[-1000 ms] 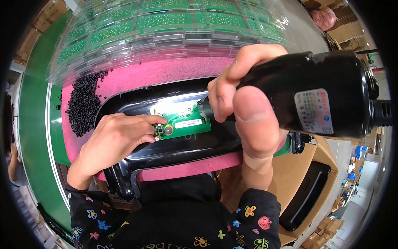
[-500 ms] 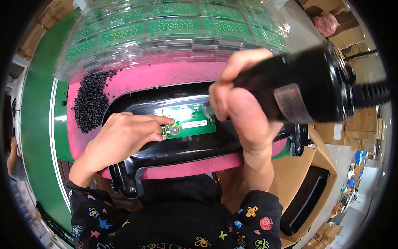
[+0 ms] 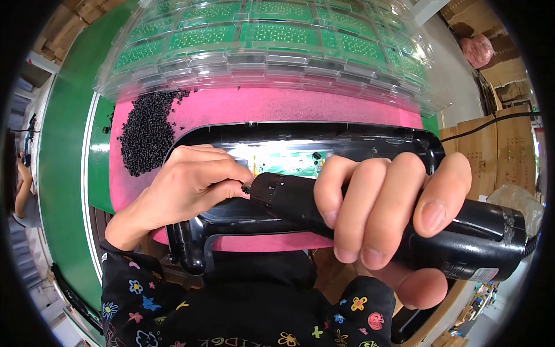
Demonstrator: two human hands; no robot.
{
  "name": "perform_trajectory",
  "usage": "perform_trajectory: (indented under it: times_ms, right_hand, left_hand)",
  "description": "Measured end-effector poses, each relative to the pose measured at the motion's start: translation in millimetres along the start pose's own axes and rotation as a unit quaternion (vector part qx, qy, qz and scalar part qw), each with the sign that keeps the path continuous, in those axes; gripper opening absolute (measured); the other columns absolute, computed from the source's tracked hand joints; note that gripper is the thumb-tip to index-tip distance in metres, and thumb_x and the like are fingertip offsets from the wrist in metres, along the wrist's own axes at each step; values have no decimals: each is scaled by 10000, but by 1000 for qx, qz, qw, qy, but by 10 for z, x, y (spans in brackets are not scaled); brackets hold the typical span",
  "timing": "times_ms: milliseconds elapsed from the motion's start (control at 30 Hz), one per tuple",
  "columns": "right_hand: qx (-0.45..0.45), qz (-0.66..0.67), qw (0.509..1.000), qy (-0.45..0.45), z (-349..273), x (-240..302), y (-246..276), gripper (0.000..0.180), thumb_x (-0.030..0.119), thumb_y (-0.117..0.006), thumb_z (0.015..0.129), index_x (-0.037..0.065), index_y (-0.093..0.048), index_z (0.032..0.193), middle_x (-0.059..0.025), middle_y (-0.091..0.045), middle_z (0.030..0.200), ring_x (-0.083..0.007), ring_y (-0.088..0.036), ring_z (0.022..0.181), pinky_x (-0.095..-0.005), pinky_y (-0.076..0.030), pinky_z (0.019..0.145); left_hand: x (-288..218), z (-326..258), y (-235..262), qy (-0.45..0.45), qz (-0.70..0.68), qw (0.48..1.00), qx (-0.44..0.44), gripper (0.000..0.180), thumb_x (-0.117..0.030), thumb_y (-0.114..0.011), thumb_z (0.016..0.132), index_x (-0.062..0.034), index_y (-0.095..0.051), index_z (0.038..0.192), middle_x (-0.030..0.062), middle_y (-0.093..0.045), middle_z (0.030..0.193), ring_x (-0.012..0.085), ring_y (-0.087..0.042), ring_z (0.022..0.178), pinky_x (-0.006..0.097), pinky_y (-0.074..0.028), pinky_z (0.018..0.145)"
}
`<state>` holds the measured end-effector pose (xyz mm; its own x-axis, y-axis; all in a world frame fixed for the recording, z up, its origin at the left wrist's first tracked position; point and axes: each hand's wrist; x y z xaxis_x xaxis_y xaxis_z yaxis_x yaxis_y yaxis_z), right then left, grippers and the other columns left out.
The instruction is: Assembling electronic components into plastic housings using an electric screwdriver.
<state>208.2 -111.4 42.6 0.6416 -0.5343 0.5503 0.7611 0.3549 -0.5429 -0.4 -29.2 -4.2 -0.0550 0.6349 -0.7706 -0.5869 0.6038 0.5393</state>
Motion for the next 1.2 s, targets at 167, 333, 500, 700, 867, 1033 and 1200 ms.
perform_trajectory:
  times_ms: [167,333,500,700,867,1033,1200]
  right_hand:
    - [10,-11,1000,-2,-4,10,16,384,226,-765,829,105,-467,1037,11,-565,727,-113,-552,595,-291,-412,724]
    - [-15,1,1000,26,-5,-17,-14,379,219,-769,814,108,-469,1016,19,-553,701,-105,-546,592,-286,-398,724]
    - [-46,12,998,32,-8,-40,-26,362,212,-759,805,114,-471,1003,25,-543,690,-98,-533,582,-284,-387,728]
    - [-46,-87,995,-34,25,27,84,390,298,-752,831,112,-476,1033,41,-528,720,-80,-487,578,-283,-358,707]
    - [-33,-177,980,-87,39,-51,210,456,348,-759,840,100,-487,1110,-4,-548,732,-137,-522,582,-311,-403,642]
    - [-41,-196,976,-85,25,-108,115,451,326,-761,839,80,-476,1088,-14,-534,731,-135,-520,602,-321,-427,675]
    - [-76,-271,952,-121,72,-196,-80,415,400,-727,839,125,-477,1024,36,-501,682,-98,-452,524,-296,-361,610]
  left_hand:
    - [0,-13,-3,-2,10,1000,-14,155,-67,-762,766,-8,-671,877,95,-679,760,273,-662,699,356,-515,689]
    - [12,-6,8,-9,-2,1000,-7,150,-70,-756,781,-2,-666,880,95,-676,753,273,-662,694,347,-515,671]
    - [-37,14,33,54,-80,995,41,139,-65,-733,816,9,-652,901,110,-673,782,281,-664,715,325,-520,627]
    - [54,-29,-26,20,57,998,-22,116,-59,-698,847,10,-620,898,112,-636,756,301,-634,693,376,-500,606]
    - [-24,-17,2,58,114,991,-27,148,-94,-674,880,9,-577,836,129,-579,701,337,-592,644,409,-470,580]
    - [-109,6,36,104,152,983,19,182,-122,-654,902,7,-553,824,144,-548,704,363,-572,627,416,-454,565]
    - [-39,-21,-4,46,113,992,-34,159,-83,-696,841,12,-571,861,145,-577,752,355,-597,691,430,-471,598]
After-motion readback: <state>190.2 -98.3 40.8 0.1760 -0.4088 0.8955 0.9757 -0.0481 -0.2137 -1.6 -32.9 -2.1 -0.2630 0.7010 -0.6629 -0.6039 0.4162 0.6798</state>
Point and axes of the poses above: each hand's wrist, its own z-axis towards the middle knuckle, its own y-axis out of the back of the hand, x = y × z
